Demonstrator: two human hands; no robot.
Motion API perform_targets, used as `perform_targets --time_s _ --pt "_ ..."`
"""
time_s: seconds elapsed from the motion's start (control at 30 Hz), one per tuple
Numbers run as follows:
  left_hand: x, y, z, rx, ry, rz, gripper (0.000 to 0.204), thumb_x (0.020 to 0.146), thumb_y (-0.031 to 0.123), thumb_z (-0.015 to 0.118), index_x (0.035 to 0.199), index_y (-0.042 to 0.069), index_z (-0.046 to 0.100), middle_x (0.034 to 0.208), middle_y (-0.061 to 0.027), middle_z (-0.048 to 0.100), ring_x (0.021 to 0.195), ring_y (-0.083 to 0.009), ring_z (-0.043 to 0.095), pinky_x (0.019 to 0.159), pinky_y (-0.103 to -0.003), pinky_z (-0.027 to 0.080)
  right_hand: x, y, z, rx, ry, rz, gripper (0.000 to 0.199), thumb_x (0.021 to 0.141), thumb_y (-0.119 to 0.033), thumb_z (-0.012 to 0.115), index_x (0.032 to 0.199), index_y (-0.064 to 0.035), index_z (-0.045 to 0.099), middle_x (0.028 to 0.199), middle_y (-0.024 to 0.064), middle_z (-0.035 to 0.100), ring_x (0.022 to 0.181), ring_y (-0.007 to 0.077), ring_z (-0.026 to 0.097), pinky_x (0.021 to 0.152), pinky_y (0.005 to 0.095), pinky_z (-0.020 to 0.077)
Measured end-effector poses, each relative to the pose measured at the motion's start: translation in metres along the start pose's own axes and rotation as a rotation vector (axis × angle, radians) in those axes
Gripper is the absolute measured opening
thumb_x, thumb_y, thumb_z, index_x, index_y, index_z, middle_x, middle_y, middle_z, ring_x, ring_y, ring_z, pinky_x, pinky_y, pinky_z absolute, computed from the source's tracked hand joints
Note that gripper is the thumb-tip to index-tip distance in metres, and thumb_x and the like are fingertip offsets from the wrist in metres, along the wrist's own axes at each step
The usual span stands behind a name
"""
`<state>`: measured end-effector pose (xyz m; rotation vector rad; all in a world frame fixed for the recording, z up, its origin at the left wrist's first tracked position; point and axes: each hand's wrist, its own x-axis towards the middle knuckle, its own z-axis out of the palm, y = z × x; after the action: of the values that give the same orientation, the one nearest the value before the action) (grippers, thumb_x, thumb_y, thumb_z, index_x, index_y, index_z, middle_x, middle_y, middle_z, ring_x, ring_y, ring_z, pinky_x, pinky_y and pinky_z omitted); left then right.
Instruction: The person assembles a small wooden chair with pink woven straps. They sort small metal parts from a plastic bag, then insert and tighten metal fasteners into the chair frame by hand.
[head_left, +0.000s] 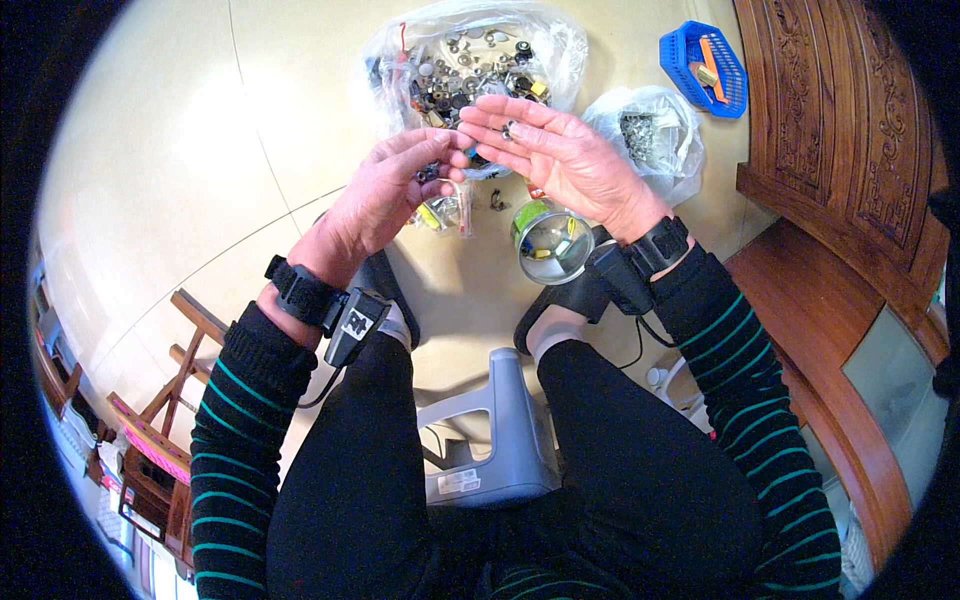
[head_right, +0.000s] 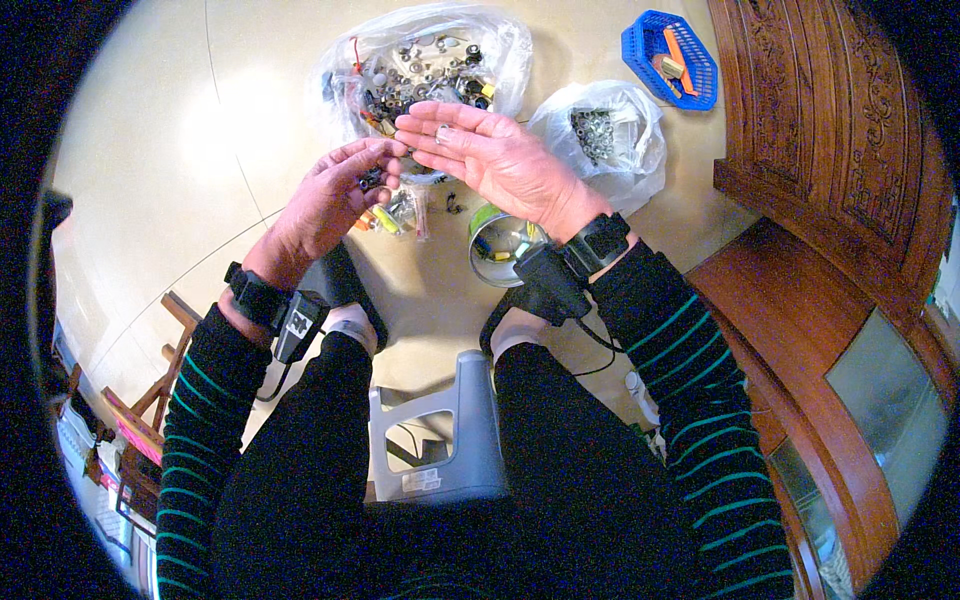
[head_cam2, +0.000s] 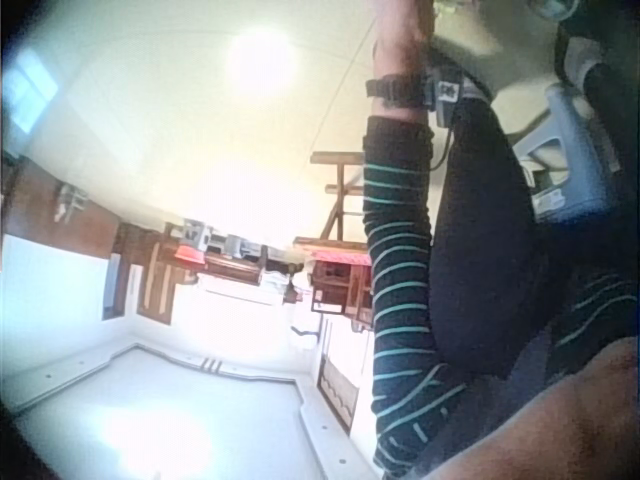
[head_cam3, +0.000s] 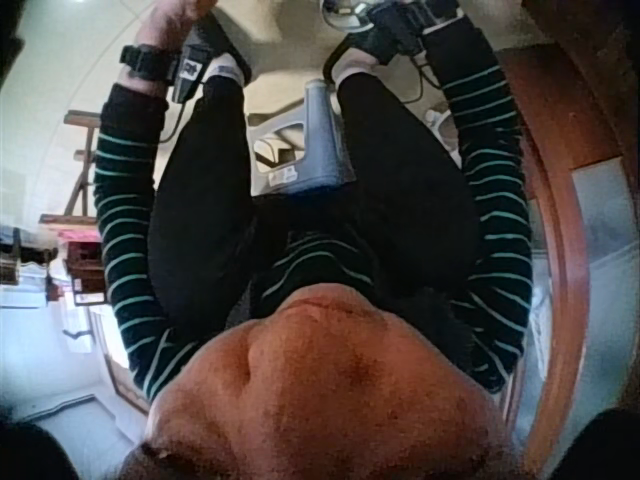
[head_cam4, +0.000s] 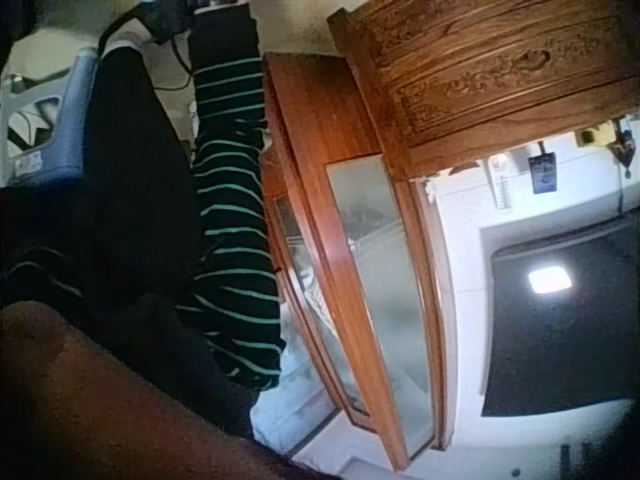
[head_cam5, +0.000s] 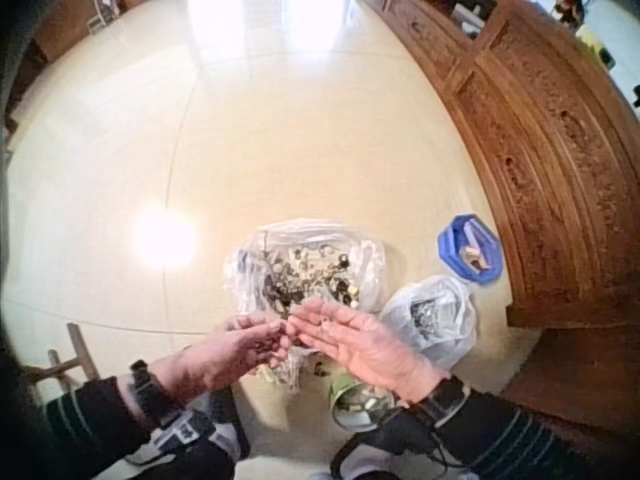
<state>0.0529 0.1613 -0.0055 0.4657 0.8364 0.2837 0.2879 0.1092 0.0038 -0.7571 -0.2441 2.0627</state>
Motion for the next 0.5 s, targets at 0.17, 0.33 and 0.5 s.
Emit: perform_targets --time_s 0.17,0.33,0.5 --pt "0.0014 -0.0022 0.0013 -0.064 -0.002 0.02 0.027 0.104 0.022 0.053 0.118 0.002 0.064 0.1 -0.0046 0.069 0.089 -0.0121 0.066 0.083 -0.025 0.056 0.0029 0.0029 0.0003 -0.182 0.166 0.024 0.037 0.103 -0.009 0.05 0.138 0.0039 0.05 0.136 0.0194 0.057 0.126 0.0259 0.058 0.111 0.0358 0.0449" --pt "-0.0027 0.0002 -0.0019 -0.061 0.009 0.013 0.029 0.104 0.022 0.052 0.121 0.002 0.063 0.102 -0.0054 0.069 0.093 -0.0132 0.067 0.086 -0.026 0.056 0.0051 0.0066 -0.0029 -0.227 0.143 0.035 0.037 0.102 -0.01 0.053 0.136 0.0045 0.051 0.135 0.0195 0.058 0.124 0.0244 0.06 0.108 0.034 0.0476" --pt "-0.0034 0.0005 -0.0013 -0.238 -0.007 0.013 0.039 0.106 0.026 0.045 0.131 -0.003 0.052 0.124 -0.0168 0.062 0.114 -0.0236 0.063 0.102 -0.034 0.05 0.0096 0.0037 0.0011 -0.588 0.265 0.066 0.035 0.101 -0.005 0.048 0.134 0.007 0.053 0.132 0.0177 0.061 0.119 0.0225 0.063 0.102 0.0313 0.0513"
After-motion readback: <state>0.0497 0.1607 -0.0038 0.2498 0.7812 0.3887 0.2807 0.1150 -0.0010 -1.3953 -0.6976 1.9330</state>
